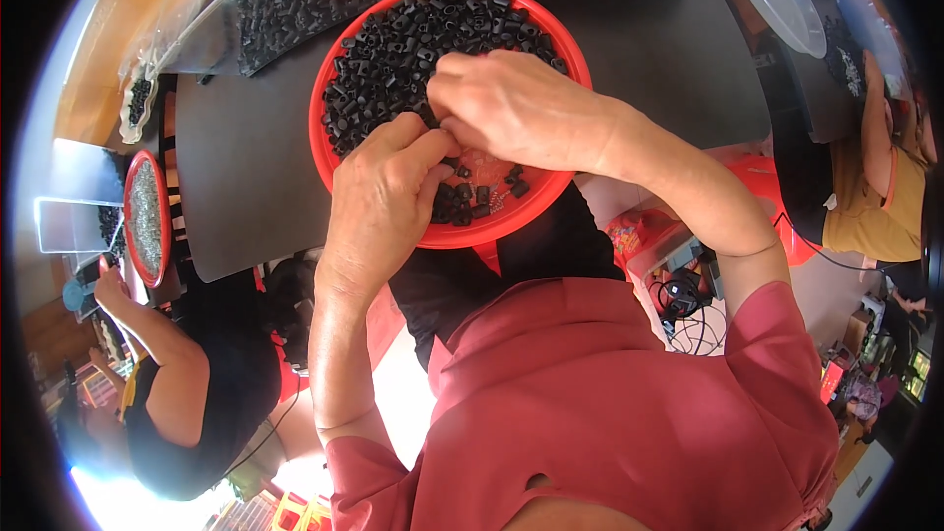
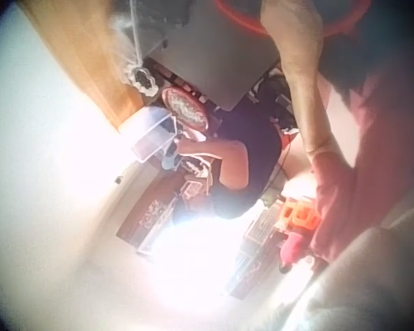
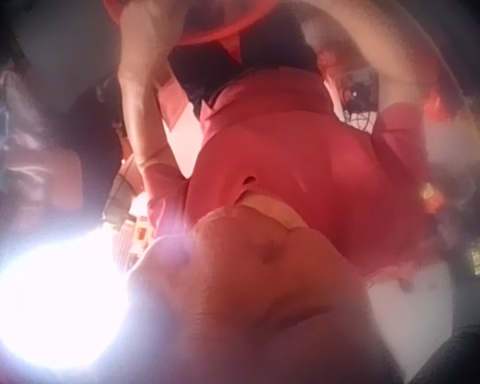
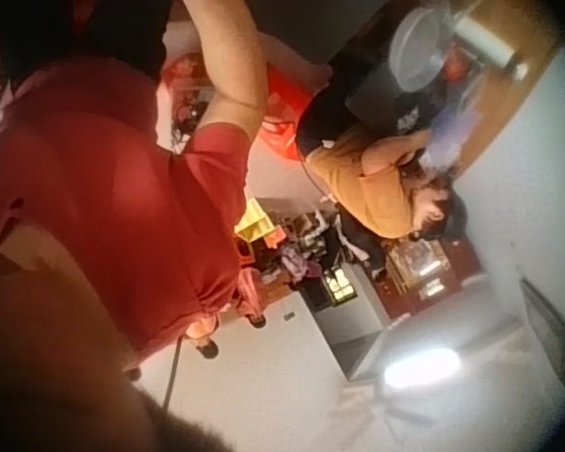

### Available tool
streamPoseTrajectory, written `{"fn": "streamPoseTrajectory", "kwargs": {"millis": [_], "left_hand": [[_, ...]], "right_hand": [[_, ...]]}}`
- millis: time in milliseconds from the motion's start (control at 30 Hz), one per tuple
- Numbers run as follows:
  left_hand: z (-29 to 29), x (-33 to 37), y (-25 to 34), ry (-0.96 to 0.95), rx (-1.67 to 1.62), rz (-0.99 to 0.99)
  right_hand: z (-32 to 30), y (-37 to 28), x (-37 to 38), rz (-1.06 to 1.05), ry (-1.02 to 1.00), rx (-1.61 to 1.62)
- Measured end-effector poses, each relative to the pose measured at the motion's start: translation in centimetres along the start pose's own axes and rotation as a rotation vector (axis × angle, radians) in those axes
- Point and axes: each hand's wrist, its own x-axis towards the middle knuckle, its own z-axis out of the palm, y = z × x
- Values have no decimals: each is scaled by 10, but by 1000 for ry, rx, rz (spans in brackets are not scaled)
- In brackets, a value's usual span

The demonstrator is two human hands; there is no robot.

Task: The person assembles small components by picking black plastic pieces and metal springs from a tray and inserting the springs into the plastic pieces by hand.

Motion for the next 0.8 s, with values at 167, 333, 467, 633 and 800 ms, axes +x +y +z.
{"fn": "streamPoseTrajectory", "kwargs": {"millis": [167,333,467,633,800], "left_hand": [[7,-1,2,120,-75,65],[13,3,-3,175,-77,144],[13,2,-5,148,-72,120],[11,4,-5,102,-106,76],[10,5,-1,122,-89,85]], "right_hand": [[-21,-3,-19,251,92,389],[-25,-8,-30,367,161,555],[-25,-8,-34,411,176,553],[-27,-10,-38,396,181,555],[-25,-9,-42,419,147,596]]}}
